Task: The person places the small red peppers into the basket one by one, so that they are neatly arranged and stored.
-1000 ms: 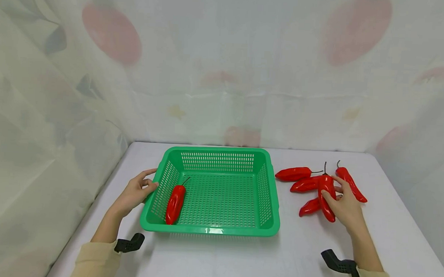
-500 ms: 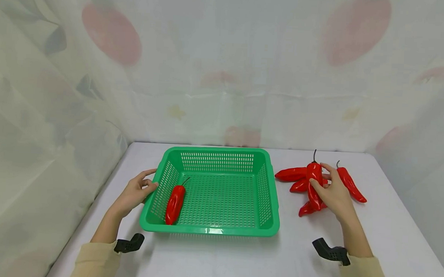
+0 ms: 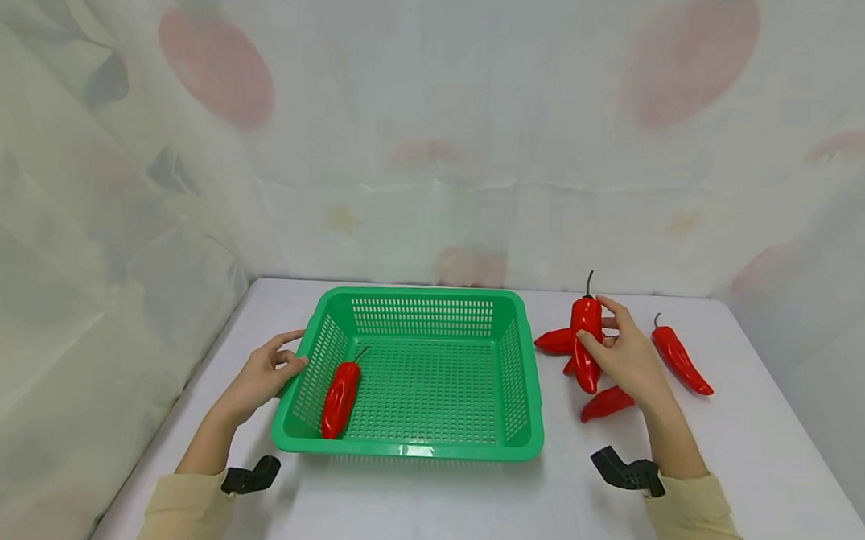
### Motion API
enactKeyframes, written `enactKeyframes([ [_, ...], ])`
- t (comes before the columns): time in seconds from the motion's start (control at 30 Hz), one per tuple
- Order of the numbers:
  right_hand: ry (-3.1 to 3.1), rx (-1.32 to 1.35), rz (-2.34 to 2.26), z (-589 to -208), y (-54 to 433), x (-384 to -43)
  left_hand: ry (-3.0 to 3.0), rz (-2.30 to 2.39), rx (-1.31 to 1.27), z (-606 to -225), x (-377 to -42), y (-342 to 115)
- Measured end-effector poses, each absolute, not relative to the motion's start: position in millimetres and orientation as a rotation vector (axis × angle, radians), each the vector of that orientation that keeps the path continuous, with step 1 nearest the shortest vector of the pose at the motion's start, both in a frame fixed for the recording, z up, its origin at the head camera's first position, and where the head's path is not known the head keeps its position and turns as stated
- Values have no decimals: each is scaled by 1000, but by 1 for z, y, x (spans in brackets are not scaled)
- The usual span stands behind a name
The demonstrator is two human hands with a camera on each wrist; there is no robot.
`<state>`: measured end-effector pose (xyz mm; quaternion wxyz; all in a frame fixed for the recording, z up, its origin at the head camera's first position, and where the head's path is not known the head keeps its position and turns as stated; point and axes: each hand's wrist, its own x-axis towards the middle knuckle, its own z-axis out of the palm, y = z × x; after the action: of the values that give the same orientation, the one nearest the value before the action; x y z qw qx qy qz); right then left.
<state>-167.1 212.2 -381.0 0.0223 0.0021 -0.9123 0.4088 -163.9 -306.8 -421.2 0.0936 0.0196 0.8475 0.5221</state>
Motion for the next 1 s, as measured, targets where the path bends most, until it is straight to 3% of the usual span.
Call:
enactKeyframes([
  [0.37, -2838, 80, 1339, -366, 189, -177, 2501, 1544, 57, -399, -155, -294],
  [1.0, -2846, 273, 1551, -362, 138, -192, 2492, 1542, 46, -395, -154, -292],
])
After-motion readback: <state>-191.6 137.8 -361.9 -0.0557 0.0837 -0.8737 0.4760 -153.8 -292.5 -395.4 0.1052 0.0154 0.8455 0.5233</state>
